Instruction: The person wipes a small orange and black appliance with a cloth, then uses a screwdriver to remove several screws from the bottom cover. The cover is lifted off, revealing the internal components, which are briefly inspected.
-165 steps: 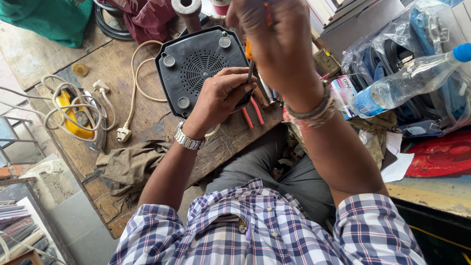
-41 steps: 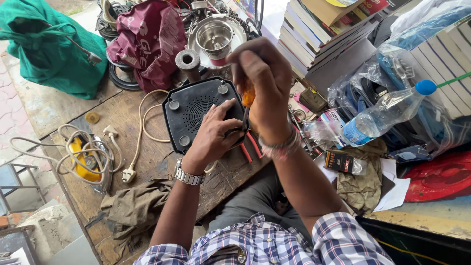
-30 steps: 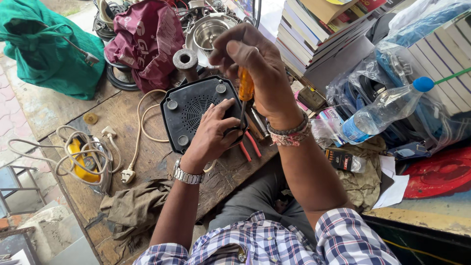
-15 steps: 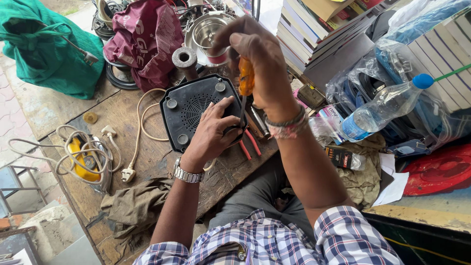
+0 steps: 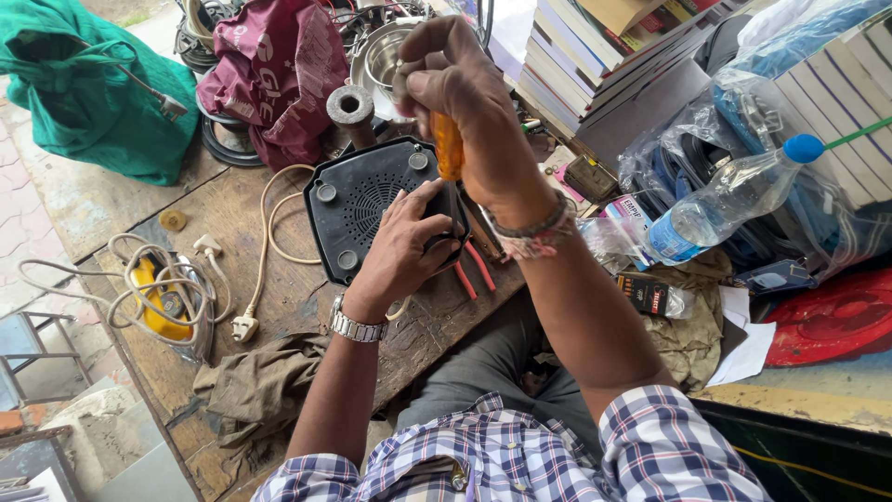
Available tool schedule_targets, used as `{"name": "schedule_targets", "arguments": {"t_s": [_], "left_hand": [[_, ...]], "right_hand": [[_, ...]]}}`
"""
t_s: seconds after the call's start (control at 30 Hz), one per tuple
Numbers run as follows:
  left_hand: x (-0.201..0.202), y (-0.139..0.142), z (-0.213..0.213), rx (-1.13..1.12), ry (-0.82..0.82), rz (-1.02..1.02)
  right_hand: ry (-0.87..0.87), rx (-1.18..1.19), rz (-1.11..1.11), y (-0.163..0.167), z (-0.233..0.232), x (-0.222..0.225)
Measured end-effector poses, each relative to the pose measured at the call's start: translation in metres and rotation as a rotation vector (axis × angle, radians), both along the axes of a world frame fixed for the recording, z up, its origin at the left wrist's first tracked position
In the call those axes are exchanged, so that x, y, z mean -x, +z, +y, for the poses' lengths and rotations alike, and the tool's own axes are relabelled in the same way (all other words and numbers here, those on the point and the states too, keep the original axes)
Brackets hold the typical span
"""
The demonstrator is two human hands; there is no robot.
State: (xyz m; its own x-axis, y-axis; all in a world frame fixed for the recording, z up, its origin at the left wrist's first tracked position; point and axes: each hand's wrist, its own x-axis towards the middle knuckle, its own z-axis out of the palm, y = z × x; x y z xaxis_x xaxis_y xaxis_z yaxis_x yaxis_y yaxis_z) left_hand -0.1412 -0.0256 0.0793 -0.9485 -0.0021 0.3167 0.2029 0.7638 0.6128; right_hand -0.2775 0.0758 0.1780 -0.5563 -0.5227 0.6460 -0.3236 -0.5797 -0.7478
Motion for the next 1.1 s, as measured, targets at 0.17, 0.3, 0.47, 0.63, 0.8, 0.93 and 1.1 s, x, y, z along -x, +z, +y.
{"name": "schedule_targets", "arguments": {"t_s": [0.17,0.3,0.47,0.63,0.8,0.93,1.1], "left_hand": [[0.001,0.000,0.001,0.001,0.006,-0.013],[0.000,-0.002,0.001,0.005,0.000,-0.012],[0.000,-0.001,0.000,0.015,0.010,-0.003],[0.001,-0.001,0.000,0.012,0.001,-0.013],[0.000,-0.001,0.000,0.010,0.001,0.002],[0.000,-0.001,0.001,0.006,0.002,-0.002],[0.000,-0.001,0.000,0.005,-0.004,-0.015]], "right_hand": [[-0.028,0.046,0.156,0.000,0.001,0.004],[-0.140,-0.039,0.138,-0.007,0.002,-0.006],[-0.050,0.016,0.014,-0.001,-0.009,0.004],[-0.017,0.095,0.104,0.001,-0.003,0.006],[-0.034,-0.005,-0.016,-0.003,0.004,-0.006],[0.214,-0.023,-0.182,0.009,0.002,0.000],[-0.023,0.007,0.124,0.015,0.002,-0.016]]}}
